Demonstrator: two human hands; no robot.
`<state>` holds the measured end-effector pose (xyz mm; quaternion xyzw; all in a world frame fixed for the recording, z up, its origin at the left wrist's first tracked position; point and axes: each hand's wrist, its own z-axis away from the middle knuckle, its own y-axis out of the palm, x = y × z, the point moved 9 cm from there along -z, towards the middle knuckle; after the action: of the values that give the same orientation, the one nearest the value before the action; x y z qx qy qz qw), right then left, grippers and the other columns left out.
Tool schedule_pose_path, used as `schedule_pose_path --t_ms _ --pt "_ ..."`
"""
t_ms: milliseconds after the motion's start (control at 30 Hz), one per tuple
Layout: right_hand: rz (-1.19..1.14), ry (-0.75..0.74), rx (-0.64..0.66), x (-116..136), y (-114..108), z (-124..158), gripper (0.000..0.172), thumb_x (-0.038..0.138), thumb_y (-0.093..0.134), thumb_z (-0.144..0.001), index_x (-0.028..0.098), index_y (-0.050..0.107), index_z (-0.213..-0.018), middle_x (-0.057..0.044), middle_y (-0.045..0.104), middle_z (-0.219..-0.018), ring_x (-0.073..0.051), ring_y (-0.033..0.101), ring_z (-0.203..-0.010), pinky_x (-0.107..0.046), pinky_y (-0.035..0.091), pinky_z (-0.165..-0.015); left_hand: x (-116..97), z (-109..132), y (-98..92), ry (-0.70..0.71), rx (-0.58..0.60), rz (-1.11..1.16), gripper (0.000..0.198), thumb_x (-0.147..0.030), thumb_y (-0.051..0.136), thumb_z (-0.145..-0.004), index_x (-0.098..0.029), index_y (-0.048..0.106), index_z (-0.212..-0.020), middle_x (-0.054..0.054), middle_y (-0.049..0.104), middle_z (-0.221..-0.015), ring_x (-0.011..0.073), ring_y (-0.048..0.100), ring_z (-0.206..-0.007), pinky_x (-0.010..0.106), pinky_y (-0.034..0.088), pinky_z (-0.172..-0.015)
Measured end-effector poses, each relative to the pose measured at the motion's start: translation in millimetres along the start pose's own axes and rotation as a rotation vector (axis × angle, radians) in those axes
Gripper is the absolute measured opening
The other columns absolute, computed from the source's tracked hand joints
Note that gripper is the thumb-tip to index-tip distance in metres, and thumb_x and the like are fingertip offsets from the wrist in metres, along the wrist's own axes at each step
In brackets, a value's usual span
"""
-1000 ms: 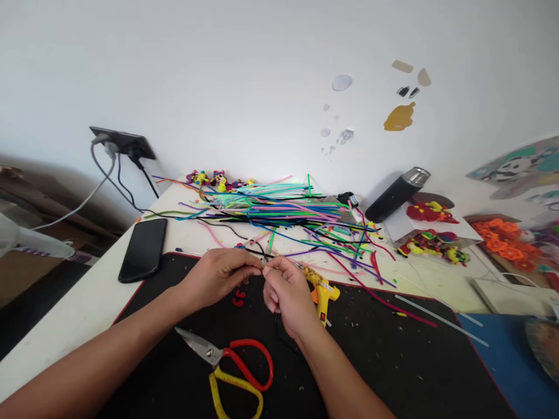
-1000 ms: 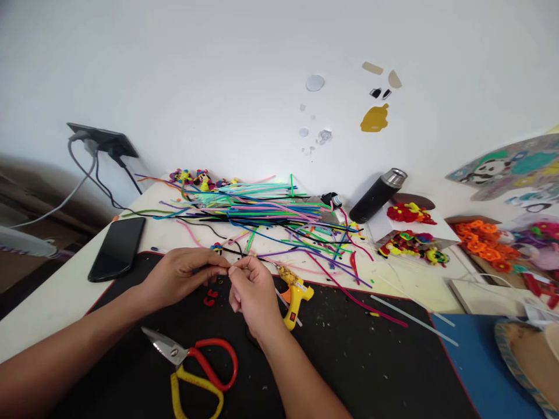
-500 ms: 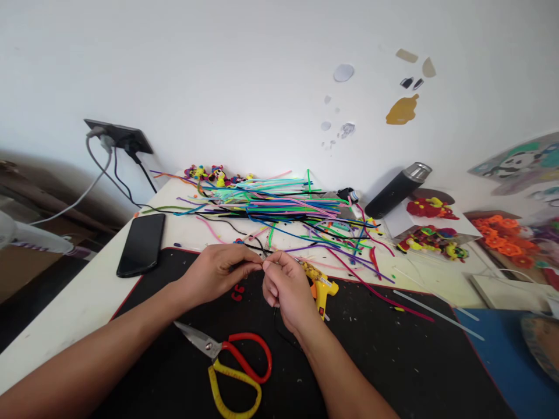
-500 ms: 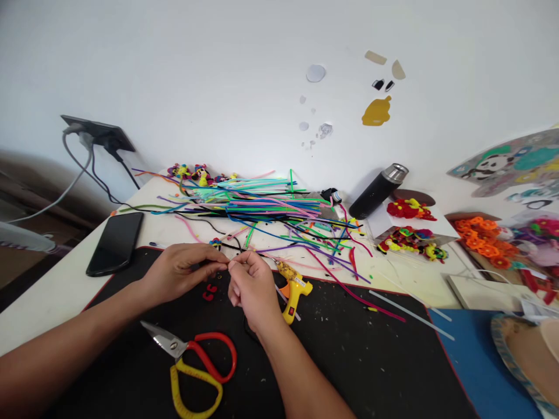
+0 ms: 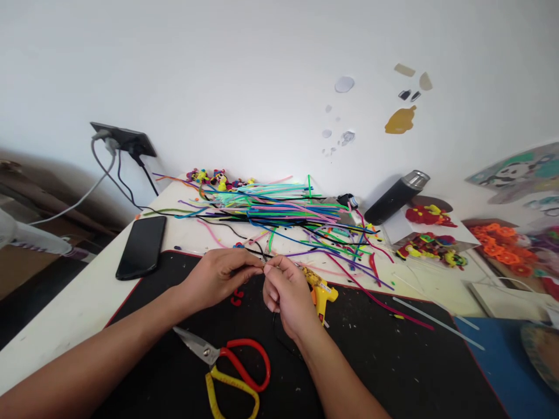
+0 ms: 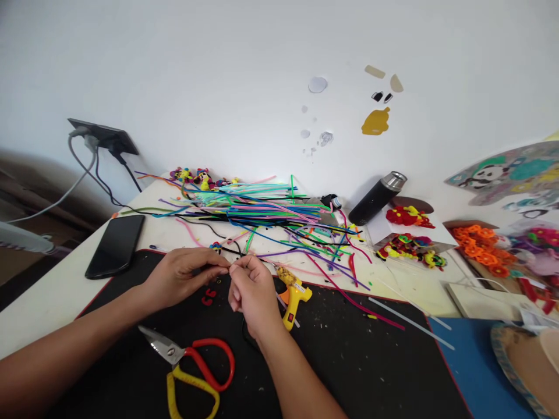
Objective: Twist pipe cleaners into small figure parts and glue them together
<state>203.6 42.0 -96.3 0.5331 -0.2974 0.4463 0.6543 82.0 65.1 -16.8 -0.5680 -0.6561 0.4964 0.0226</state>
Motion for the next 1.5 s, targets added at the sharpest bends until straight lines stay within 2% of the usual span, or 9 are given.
schedule_pose_path --t_ms 533,700,1100,1500 --pt "-0.033 0.018 0.022 -2.0 3.5 1.2 0.031 0.043 0.079 -0.084 0.022 0.057 -0.084 0.014 0.044 -0.046 -0.005 0.035 -0.032 -0.018 0.018 -0.036 5.1 -1.0 0.4 -0.055 0.043 0.06 0.018 -0.024 0.062 -0.108 -0.022 0.079 -0.111 0.003 0.085 -0.094 0.0151 0.08 -0.082 0.021 0.059 -0.077" --pt "-0.022 0.023 0.02 -2.8 3.8 1.3 0.033 0.045 0.079 -0.084 0.022 0.055 -0.084 0.014 0.043 -0.046 -0.005 0.034 -0.032 -0.018 0.018 -0.036 7.8 -1.2 1.7 -0.094 0.073 0.062 0.017 -0.025 0.063 -0.107 -0.022 0.08 -0.106 0.003 0.084 -0.089 0.0154 0.079 -0.078 0.021 0.059 -0.075" --pt "-0.028 0.027 0.034 -1.7 6.3 3.1 0.032 0.044 0.078 -0.085 0.022 0.056 -0.084 0.014 0.045 -0.046 -0.006 0.035 -0.033 -0.018 0.019 -0.036 6.5 -1.3 -2.3 -0.119 0.036 0.151 0.011 -0.024 0.068 -0.104 -0.02 0.079 -0.103 0.001 0.082 -0.085 0.0124 0.076 -0.071 0.018 0.057 -0.069" --pt "-0.043 0.026 0.048 0.4 6.9 4.1 0.032 0.045 0.08 -0.084 0.021 0.059 -0.085 0.014 0.046 -0.047 -0.005 0.035 -0.033 -0.018 0.02 -0.036 4.7 -0.8 -7.5 -0.118 0.024 0.166 0.008 -0.021 0.07 -0.101 -0.019 0.077 -0.102 0.001 0.081 -0.085 0.0123 0.075 -0.073 0.017 0.056 -0.069"
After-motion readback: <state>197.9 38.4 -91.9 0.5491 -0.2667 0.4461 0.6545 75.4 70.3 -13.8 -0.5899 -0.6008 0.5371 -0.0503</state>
